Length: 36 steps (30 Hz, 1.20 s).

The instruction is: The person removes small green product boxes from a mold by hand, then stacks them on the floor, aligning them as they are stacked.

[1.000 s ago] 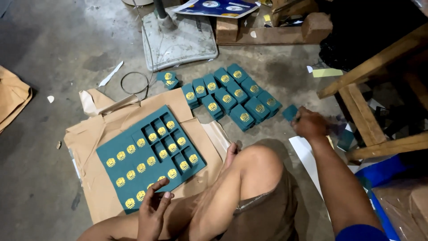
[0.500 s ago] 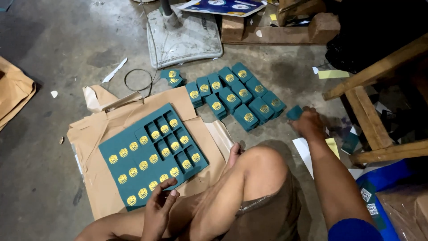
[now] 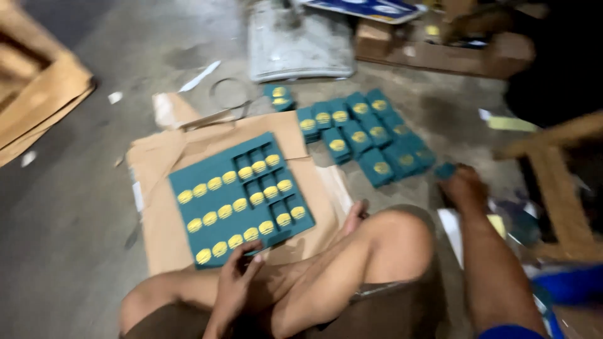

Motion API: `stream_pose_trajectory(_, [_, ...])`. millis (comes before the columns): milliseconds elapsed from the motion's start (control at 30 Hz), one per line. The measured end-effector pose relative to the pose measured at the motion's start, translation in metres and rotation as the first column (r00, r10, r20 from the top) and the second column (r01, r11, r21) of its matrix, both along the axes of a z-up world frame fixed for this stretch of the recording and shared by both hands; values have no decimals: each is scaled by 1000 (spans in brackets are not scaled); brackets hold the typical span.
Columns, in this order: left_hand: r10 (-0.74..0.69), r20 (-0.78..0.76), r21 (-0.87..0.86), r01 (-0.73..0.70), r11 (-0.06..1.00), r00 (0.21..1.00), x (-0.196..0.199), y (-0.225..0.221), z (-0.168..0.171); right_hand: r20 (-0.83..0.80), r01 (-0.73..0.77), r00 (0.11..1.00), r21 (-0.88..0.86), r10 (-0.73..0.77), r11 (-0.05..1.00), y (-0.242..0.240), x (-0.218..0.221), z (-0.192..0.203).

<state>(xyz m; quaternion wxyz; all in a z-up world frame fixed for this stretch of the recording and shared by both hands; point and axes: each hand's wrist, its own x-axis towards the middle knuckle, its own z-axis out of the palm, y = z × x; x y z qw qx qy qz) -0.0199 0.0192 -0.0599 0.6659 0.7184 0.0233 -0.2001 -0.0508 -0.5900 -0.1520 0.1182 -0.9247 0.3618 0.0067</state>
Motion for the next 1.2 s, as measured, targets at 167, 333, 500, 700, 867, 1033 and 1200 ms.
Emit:
stream_pose_trajectory(167, [9,81,145,-21,989,997,3,0,16,42,-108,993,-29,109,994,7,4,17])
stream_pose_trajectory(333, [-77,323,459,-85,884,943,30,14,31,238,-128,958,-142,160,982,-25,-16,-4])
stream_pose_trajectory(500, [-457,159,887,77,456,875,84,21,-5,714,-305,661,-26,231,952,129,11,151])
stream_pose_trajectory(700, [-445,-232,867,391,308,865,119,-11,-11,291,-323,945,758,149,567,327,97,153])
stream_pose_trajectory(867, [-408,-240,828,405,388,881,114,-7,-49,16,-231,943,751,332,619,426,123,43])
stream_pose_trajectory(1033, [-401,-218,812,394,431,890,115,-6,-59,21,-412,894,431,448,803,457,117,-11])
stream_pose_trajectory(1200, [-410,-255,810,426,403,875,119,-9,-60,-95,-290,921,477,377,830,459,112,-13])
